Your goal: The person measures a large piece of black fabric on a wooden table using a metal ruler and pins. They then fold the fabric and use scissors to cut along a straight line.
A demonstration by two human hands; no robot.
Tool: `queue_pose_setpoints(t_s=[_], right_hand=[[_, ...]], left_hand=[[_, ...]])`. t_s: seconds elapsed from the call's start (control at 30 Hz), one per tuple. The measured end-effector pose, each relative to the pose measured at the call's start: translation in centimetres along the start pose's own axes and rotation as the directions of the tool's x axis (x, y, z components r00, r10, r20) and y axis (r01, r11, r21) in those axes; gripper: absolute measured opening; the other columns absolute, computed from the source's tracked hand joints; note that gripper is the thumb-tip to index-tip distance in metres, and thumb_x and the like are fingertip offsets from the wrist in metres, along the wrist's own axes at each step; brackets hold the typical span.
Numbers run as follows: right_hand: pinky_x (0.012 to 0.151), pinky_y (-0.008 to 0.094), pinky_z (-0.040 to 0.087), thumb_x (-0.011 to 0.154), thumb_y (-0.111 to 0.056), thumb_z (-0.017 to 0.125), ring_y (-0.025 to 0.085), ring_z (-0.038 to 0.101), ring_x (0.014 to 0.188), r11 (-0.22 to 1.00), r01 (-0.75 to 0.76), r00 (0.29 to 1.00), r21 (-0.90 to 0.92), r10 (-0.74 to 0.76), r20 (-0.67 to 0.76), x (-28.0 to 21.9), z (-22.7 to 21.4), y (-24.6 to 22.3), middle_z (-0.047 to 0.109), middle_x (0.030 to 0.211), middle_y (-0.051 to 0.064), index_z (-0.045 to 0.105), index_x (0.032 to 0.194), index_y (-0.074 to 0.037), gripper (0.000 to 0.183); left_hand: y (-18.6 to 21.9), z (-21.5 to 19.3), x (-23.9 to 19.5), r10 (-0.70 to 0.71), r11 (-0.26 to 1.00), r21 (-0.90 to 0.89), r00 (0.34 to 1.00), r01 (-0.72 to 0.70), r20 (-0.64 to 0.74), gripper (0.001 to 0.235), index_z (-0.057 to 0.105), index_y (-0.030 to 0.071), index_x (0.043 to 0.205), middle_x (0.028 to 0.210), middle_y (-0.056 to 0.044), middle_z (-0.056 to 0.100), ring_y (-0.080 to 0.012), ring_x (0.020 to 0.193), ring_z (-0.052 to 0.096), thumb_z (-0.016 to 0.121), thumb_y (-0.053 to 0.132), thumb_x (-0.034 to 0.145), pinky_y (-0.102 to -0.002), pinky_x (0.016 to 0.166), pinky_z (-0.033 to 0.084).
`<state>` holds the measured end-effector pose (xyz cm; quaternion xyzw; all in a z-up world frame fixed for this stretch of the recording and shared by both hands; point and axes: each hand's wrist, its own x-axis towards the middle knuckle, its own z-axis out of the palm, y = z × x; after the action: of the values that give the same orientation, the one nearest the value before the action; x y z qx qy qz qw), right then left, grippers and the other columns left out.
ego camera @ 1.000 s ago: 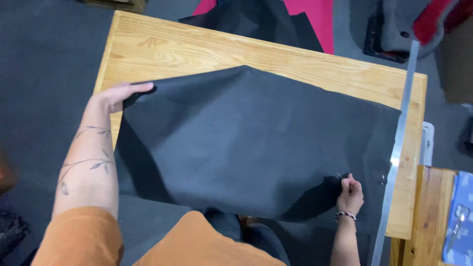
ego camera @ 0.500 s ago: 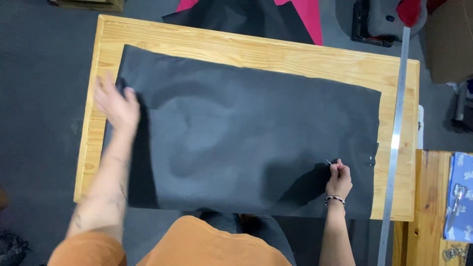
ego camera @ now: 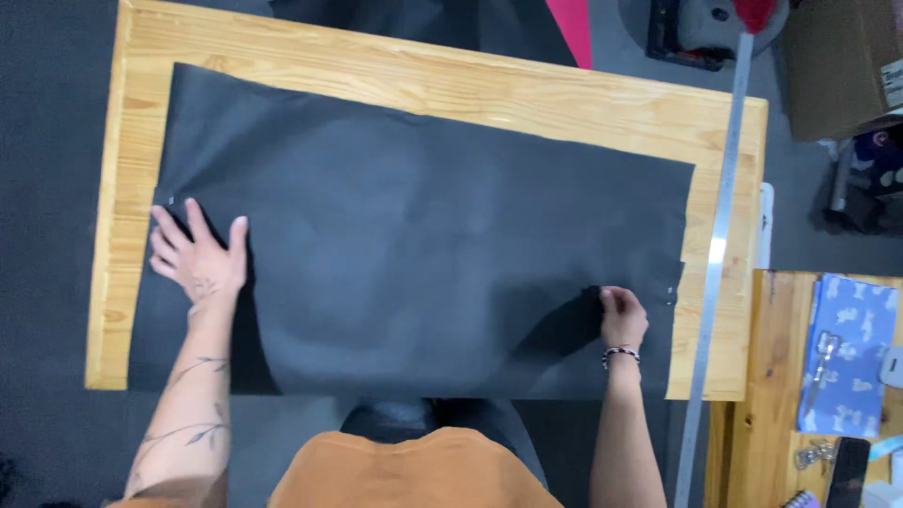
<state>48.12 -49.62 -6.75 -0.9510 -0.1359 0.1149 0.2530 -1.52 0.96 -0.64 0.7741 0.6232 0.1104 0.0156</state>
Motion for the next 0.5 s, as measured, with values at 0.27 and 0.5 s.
queue_pose_setpoints(t_s=[0.27,0.5], right_hand=[[0.1,0.045,0.043,0.1,-0.025,0.066,0.035,0.057,0.113,0.958,0.243,0.929,-0.151,-0.275,-0.25,3.7,-2.1,-1.6,0.063,0.12,0.019,0.069,0.123,-0.011,0.028],[0.124,0.065,0.011,0.107,-0.058,0.033,0.039,0.007,0.159,0.927,-0.089,0.993,-0.364,0.057,-0.099,4.8,0.0,-2.5,0.003,0.172,0.021,0.009,0.166,-0.008,0.081]], left_hand=[[-0.2,1.2,2.4,0.078,0.984,-0.168,0.994,-0.065,0.071,0.085,0.042,-0.014,0.158,0.162,-0.037,0.028,-0.0524,0.147,0.023,0.056,0.052,0.105,-0.07,0.113,0.016],[1.7,-0.3,2.6,-0.056,0.973,-0.194,0.942,0.126,0.332,0.098,0.014,0.002,0.166,0.17,-0.021,0.002,-0.0379,0.157,-0.002,0.047,0.065,0.097,-0.059,0.126,0.002]])
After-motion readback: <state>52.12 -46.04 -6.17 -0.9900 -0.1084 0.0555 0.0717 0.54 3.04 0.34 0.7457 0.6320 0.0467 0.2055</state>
